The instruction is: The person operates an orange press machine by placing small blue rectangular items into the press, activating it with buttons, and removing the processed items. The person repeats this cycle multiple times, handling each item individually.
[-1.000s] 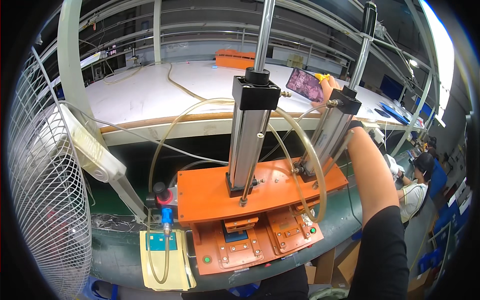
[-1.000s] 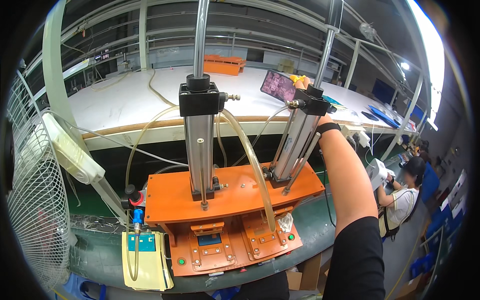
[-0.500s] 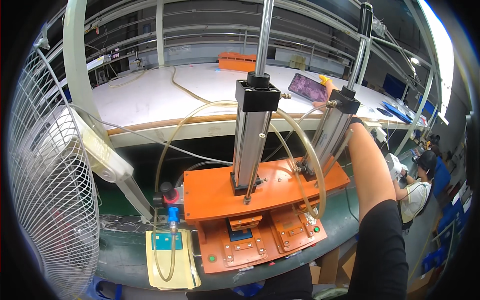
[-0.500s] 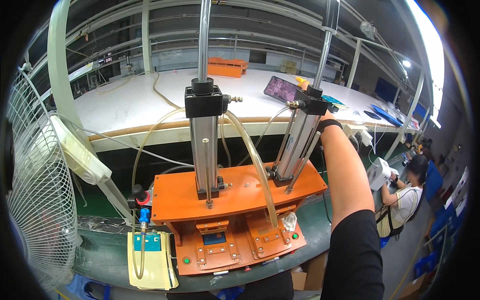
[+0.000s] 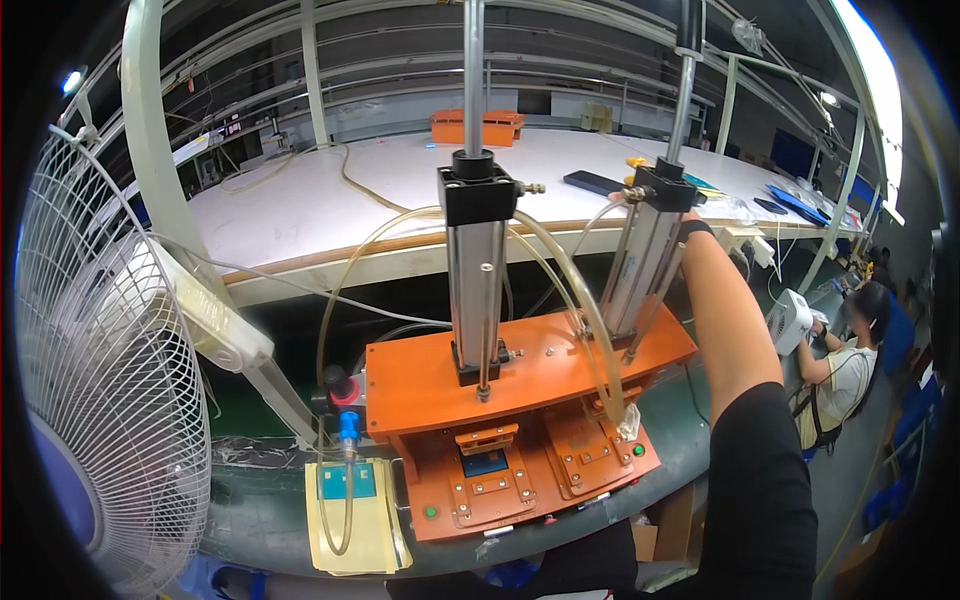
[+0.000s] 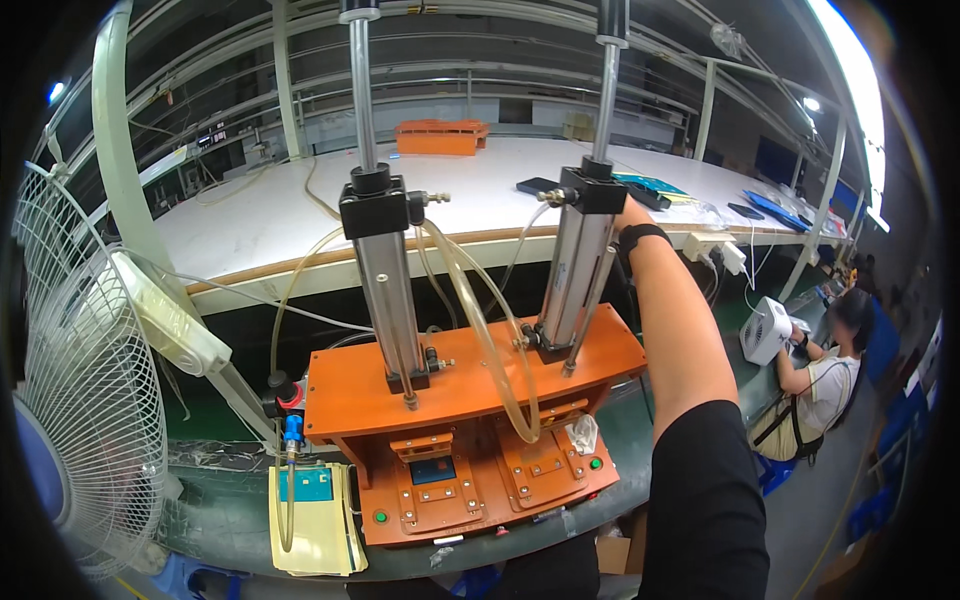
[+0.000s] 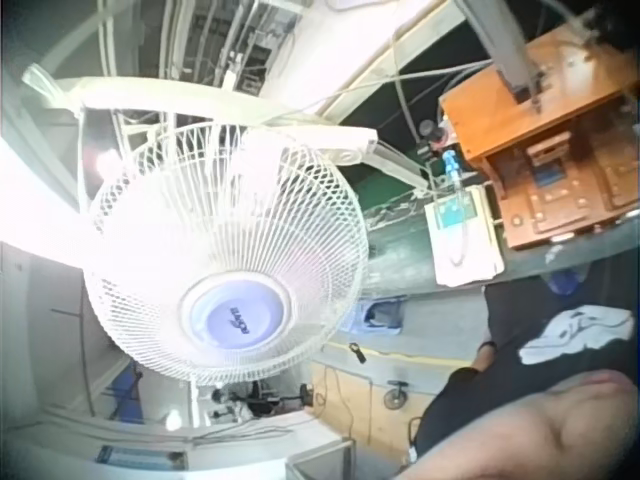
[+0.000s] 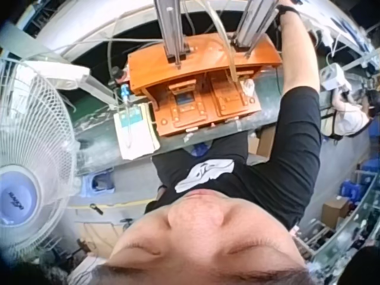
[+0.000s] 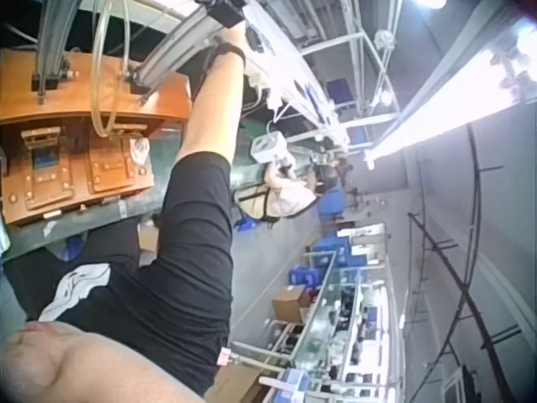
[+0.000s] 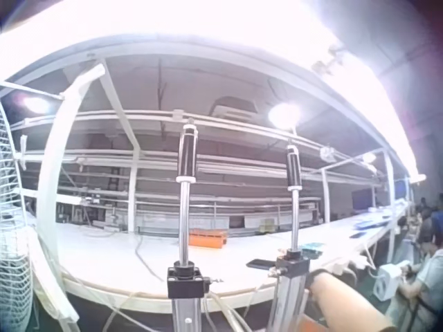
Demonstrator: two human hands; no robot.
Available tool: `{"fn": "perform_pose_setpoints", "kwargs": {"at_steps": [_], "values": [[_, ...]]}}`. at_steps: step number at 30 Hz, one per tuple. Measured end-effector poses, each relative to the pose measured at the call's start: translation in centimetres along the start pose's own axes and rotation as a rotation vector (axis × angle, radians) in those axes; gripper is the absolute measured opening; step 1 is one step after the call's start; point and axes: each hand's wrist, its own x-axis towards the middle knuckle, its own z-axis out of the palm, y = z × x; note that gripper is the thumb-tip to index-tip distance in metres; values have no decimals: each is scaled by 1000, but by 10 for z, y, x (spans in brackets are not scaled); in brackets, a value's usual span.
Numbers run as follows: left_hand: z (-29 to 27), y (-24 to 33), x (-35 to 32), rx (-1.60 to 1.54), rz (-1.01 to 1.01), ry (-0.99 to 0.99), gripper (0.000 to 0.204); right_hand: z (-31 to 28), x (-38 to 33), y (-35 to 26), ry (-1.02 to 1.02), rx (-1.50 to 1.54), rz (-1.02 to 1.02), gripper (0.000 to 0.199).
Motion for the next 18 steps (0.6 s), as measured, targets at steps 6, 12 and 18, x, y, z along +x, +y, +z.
{"fn": "perform_pose_setpoints", "kwargs": {"at_steps": [6,12,18], "values": [[3,-40,-14,-36,-7,14,34,-20,-30,37,95,343,-2,55],[-59,-15,-67,-176,125,287,30,-85,-211,-58,406,700,311,27],[-78,47,-83,4,413,-18,19,-48,-457,-90,293,748,748,29]]}}
